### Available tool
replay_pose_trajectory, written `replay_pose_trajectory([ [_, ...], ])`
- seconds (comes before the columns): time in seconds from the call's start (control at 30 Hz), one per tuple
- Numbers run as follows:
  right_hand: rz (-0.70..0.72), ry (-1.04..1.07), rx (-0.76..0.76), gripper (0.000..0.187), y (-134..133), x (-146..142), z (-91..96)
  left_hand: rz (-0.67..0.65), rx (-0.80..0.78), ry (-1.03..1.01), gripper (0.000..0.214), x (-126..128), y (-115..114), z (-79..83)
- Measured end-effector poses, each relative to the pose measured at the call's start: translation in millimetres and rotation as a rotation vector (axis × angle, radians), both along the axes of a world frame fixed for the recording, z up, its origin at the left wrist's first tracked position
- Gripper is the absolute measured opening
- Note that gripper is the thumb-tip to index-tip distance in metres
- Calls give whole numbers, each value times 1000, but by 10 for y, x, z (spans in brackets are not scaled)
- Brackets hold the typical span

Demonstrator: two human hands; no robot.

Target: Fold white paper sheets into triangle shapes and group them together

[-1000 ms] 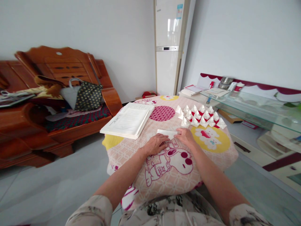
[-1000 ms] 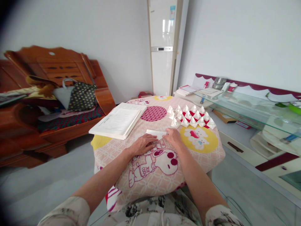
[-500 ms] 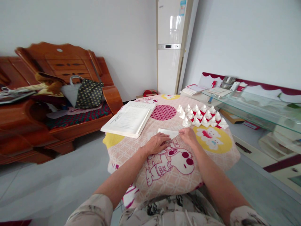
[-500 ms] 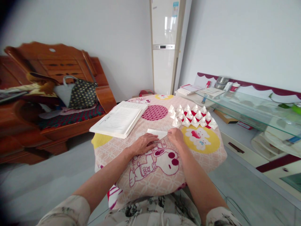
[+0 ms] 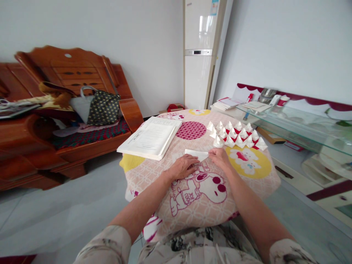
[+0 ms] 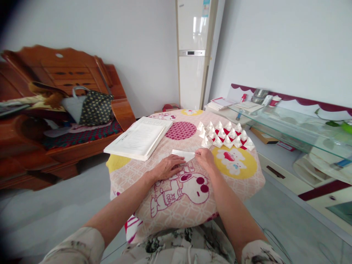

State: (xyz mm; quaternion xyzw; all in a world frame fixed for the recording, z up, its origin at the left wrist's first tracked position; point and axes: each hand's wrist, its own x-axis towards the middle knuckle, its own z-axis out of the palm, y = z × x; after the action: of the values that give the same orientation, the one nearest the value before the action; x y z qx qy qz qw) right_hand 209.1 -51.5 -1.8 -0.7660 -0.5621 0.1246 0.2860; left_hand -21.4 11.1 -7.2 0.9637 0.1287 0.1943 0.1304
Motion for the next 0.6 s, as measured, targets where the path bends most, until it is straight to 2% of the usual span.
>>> replay_pose_trajectory([
  [0.2,25,-326,-1,21,65,-83,52,-3,8,9,33,0,-11,17],
  [0.33,100,-509,15,22,55,-139,88,-1,-5,3,34,2,-10,2],
  [0.5,244,-538,70,17,109,-206,62,-14,-4,-18,33,5,-6,-8],
  [0.6,241,-465,74,19,159,-241,34,-19,-5,-21,33,6,-1,-17],
])
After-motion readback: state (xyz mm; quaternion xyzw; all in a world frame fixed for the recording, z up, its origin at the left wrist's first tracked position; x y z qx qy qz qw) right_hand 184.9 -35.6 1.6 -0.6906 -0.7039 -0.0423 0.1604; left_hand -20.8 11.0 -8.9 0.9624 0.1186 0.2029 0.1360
